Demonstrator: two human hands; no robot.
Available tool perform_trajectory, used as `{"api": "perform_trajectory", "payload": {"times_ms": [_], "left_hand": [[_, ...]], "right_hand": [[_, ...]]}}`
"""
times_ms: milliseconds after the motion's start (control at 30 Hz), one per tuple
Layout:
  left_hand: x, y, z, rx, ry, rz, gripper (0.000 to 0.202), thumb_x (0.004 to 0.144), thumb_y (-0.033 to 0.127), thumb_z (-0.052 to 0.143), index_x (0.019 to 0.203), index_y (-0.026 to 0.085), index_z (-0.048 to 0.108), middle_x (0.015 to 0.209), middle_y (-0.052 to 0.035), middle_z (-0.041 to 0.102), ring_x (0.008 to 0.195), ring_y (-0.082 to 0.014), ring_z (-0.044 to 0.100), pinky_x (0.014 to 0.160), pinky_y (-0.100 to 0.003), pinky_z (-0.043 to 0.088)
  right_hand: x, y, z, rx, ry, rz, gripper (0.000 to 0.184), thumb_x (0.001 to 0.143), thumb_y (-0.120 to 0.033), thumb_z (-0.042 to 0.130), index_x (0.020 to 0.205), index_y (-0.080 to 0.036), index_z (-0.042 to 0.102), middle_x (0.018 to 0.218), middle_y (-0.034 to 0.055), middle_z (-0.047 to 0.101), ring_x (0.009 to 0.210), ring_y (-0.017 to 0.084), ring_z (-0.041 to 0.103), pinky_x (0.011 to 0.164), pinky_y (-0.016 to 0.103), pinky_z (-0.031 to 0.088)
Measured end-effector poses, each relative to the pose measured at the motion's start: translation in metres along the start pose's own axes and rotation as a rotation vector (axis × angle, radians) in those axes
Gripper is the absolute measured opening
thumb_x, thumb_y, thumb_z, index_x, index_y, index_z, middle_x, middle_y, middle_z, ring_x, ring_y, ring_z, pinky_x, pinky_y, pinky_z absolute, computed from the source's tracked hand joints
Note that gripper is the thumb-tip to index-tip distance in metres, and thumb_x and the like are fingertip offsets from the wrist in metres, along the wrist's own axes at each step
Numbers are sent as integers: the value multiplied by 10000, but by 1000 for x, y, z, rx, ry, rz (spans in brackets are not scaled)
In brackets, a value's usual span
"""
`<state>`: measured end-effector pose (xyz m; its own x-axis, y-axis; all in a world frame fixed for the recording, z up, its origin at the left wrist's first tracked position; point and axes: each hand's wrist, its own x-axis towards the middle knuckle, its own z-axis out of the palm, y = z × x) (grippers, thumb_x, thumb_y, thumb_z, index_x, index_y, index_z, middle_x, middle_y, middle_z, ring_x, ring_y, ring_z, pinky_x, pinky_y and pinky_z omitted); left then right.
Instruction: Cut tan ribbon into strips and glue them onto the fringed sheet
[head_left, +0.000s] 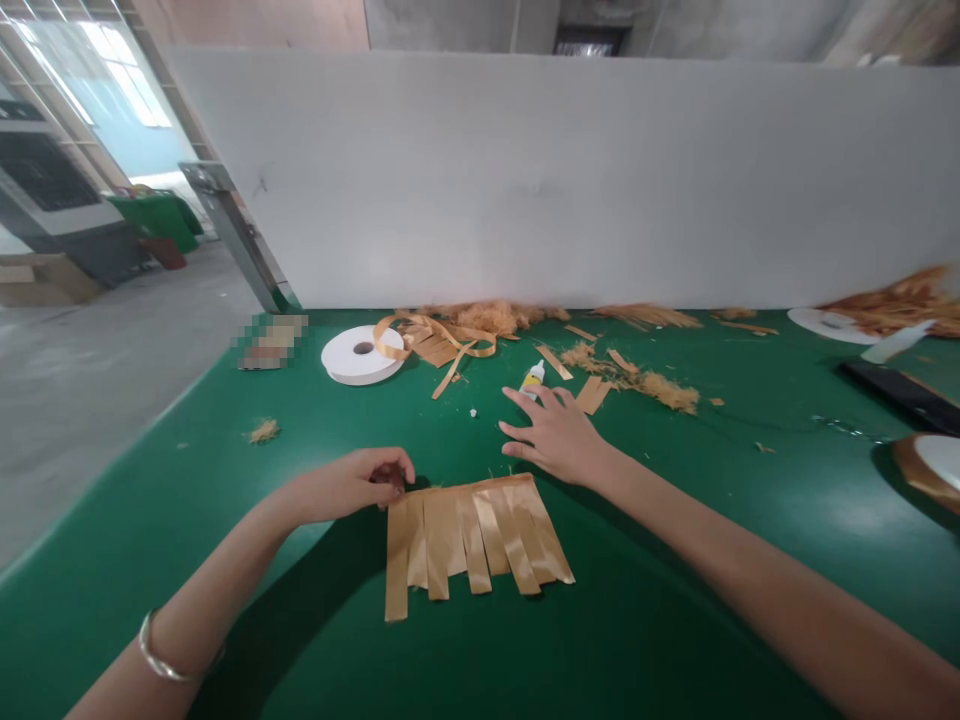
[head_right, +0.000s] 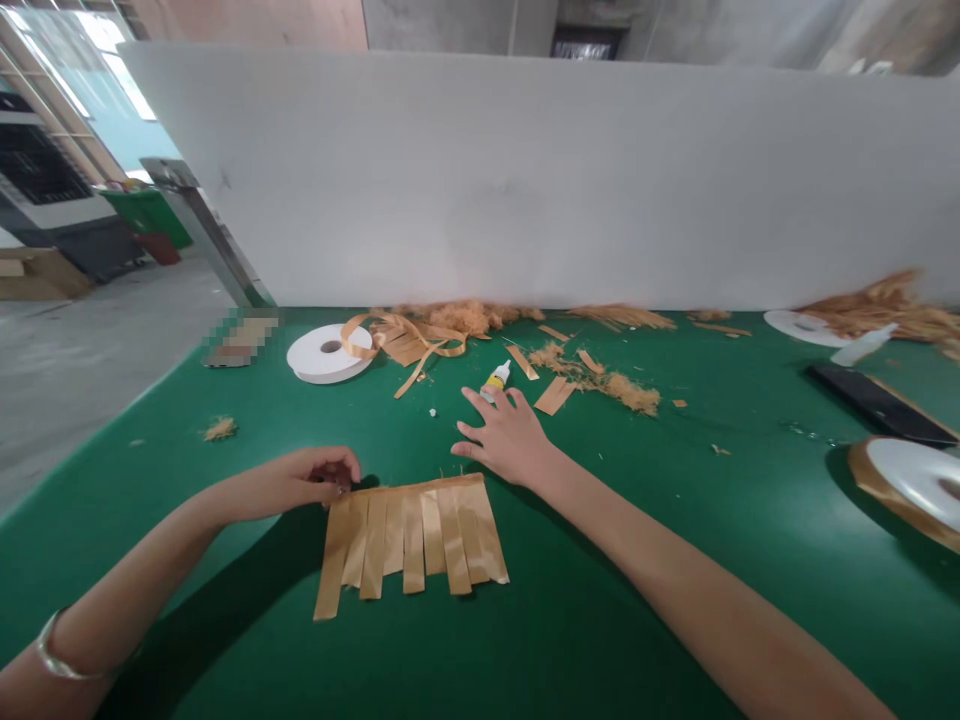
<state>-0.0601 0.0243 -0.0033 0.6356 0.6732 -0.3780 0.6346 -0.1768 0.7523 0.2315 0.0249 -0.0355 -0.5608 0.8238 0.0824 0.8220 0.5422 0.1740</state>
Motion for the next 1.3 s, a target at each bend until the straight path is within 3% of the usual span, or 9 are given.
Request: {"api": "perform_trajectory", "payload": {"times_ms": [200, 400, 500, 667, 933, 1100, 1200, 1300], "left_hand": [[-4, 1, 0, -17, 16, -37, 215, 851, 325, 378, 935, 218, 545, 803, 10, 512, 746, -146, 515, 638, -234, 379], [-7, 4, -1, -60, 29, -103, 275, 862, 403, 376, 1019, 229, 519, 817, 5, 507, 753, -148, 515, 654, -235, 396], [-9, 3, -2, -73, -12, -76, 242, 835, 333, 400, 1008, 235, 537, 861, 2, 543, 769, -146, 510, 668, -228, 401], [-6, -3, -2, -21, -44, -33, 272, 739, 201, 402, 851, 205, 649, 911, -13, 611, 804, -160, 506, 663, -224, 388], [-3, -3, -6, 10, -73, 12, 399, 782, 257, 327, 827, 208, 721, 871, -25, 655, 711, -155, 497, 626, -232, 399], [-5, 6, -3, 43, -58, -9, 288, 809, 303, 399, 849, 217, 671, 938, -13, 626, 832, -173, 522, 694, -236, 399], [-4, 7, 2, 30, -46, 24, 190, 791, 289, 469, 914, 209, 589, 902, -6, 601, 806, -160, 525, 696, -239, 401], [0, 3, 8, 20, -6, 8, 221, 791, 310, 495, 988, 211, 505, 874, -3, 594, 772, -154, 528, 662, -241, 402]], "right_hand": [[-15, -12, -3, 132, -29, -84, 630, 904, -580, 144, 1145, -258, 630, 1438, 79, 346, 1264, 331, 298, 936, 507, 310], [-14, -8, 3, 27, 21, -10, 528, 919, -538, 215, 1158, -294, 617, 1437, 82, 346, 1259, 336, 316, 923, 516, 304], [-5, -5, 6, -39, 49, 30, 562, 909, -555, 232, 1129, -236, 641, 1434, 106, 349, 1257, 342, 318, 923, 511, 307], [-7, -8, 8, -42, 86, -72, 595, 897, -588, 207, 1123, -246, 639, 1429, 74, 366, 1244, 322, 336, 931, 491, 306], [-6, -9, 16, -40, 118, -3, 623, 892, -597, 225, 1126, -195, 639, 1420, 103, 373, 1238, 323, 336, 934, 481, 294], [-12, -12, 15, -30, 128, -15, 585, 900, -575, 236, 1130, -215, 636, 1420, 102, 371, 1236, 319, 335, 931, 486, 283], [-4, -11, 16, -27, 130, 9, 577, 901, -572, 236, 1140, -225, 631, 1443, 102, 330, 1239, 332, 328, 924, 491, 285], [-2, -13, 19, 8, 129, 25, 624, 891, -597, 209, 1162, -213, 619, 1421, 117, 361, 1230, 334, 334, 924, 490, 292]]}}
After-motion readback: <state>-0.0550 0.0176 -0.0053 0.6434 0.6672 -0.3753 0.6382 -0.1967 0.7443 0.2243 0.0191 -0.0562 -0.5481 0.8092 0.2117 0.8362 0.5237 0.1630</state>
